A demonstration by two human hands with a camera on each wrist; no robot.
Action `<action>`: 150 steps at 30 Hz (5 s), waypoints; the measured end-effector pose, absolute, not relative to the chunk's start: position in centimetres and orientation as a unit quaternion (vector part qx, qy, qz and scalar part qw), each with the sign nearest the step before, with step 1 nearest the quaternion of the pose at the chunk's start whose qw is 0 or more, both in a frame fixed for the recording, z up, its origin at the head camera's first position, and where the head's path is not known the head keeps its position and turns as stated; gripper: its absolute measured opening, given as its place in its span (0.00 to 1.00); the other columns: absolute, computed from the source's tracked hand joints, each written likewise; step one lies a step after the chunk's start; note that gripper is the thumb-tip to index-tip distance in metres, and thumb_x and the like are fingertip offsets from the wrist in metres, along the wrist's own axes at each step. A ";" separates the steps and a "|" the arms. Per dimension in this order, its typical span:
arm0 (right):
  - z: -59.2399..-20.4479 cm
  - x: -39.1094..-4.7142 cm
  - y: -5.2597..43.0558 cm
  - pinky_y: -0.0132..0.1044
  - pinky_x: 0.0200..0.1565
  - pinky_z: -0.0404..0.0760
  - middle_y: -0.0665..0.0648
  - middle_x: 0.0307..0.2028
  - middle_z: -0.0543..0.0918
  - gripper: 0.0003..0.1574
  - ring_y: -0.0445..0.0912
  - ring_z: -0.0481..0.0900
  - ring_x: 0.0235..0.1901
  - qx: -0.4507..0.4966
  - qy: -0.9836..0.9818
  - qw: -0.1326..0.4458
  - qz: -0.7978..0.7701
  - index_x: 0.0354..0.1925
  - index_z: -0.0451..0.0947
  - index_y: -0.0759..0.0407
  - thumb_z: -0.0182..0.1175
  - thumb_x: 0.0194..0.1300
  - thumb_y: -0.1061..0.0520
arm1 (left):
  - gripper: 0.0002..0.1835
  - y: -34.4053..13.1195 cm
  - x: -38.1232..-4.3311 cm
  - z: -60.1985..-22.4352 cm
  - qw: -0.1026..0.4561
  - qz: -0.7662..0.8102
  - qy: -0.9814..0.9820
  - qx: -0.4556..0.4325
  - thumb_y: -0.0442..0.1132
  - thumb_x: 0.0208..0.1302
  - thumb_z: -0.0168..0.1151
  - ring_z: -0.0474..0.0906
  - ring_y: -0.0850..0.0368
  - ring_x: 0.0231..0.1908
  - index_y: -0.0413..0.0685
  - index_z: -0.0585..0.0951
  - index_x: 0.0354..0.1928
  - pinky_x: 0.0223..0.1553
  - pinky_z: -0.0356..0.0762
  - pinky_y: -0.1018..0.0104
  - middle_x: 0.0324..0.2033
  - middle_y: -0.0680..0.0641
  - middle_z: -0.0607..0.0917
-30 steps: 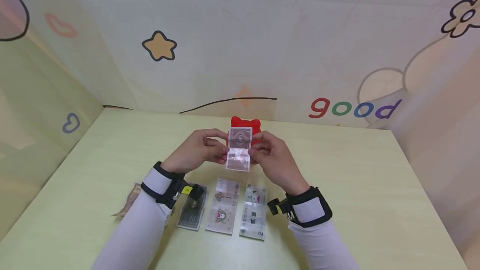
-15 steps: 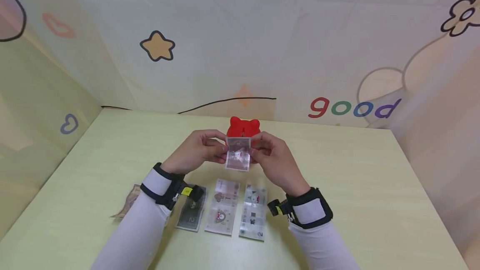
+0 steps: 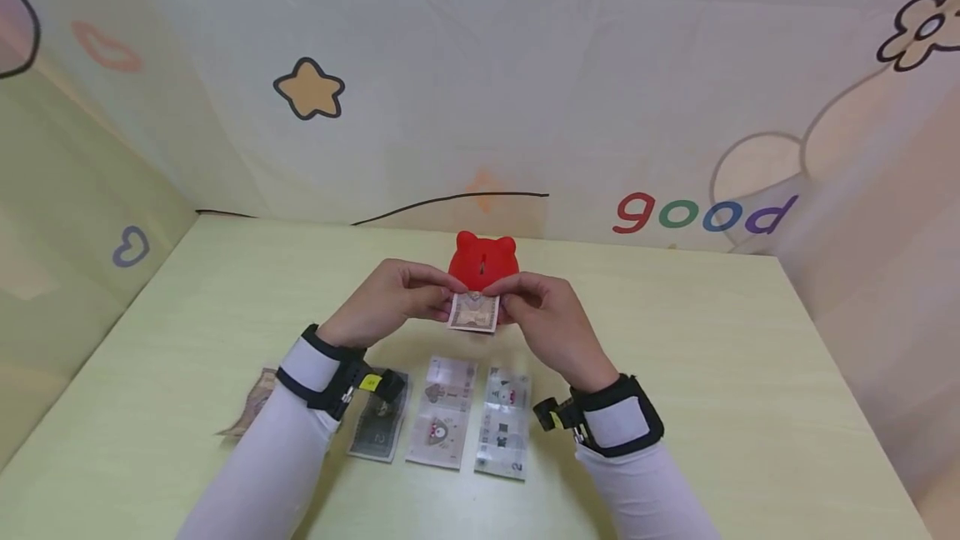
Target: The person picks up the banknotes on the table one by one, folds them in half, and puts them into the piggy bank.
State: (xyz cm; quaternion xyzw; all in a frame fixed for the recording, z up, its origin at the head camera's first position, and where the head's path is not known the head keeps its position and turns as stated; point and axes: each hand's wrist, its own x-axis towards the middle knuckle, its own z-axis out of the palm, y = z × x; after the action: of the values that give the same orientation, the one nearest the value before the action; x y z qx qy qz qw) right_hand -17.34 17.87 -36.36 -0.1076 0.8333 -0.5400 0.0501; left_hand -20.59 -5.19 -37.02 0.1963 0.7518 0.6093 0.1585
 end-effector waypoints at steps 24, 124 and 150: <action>-36.3 -17.2 17.7 0.48 0.44 0.83 0.57 0.48 0.79 0.20 0.49 0.81 0.38 -0.127 0.839 -0.017 -0.529 0.54 0.75 0.54 0.61 0.64 0.64 | 0.13 -4.5 -19.8 -36.2 0.172 0.618 0.736 0.214 0.31 0.66 0.59 0.83 0.47 0.34 0.35 0.80 0.51 0.42 0.84 0.57 0.39 0.38 0.86; -36.8 -17.4 17.7 0.56 0.47 0.81 0.57 0.41 0.83 0.11 0.48 0.81 0.36 -0.092 0.842 0.039 -0.530 0.47 0.81 0.56 0.56 0.69 0.57 | 0.10 -4.3 -20.3 -37.4 0.150 0.608 0.755 0.196 0.32 0.67 0.57 0.83 0.52 0.33 0.42 0.84 0.46 0.40 0.84 0.61 0.47 0.42 0.80; -37.0 -17.3 17.4 0.49 0.44 0.84 0.58 0.40 0.80 0.10 0.48 0.82 0.34 -0.104 0.846 0.003 -0.523 0.43 0.74 0.57 0.63 0.63 0.63 | 0.14 -3.9 -19.5 -36.1 0.166 0.601 0.757 0.195 0.29 0.64 0.61 0.84 0.54 0.32 0.33 0.80 0.51 0.43 0.84 0.54 0.37 0.36 0.86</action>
State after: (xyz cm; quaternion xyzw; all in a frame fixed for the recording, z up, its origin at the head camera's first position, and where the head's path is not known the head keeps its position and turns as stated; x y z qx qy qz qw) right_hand -17.32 17.43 -36.96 -0.1036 0.8460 -0.5230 0.0032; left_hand -19.46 -3.93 -36.13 0.1947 0.7569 0.6014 0.1660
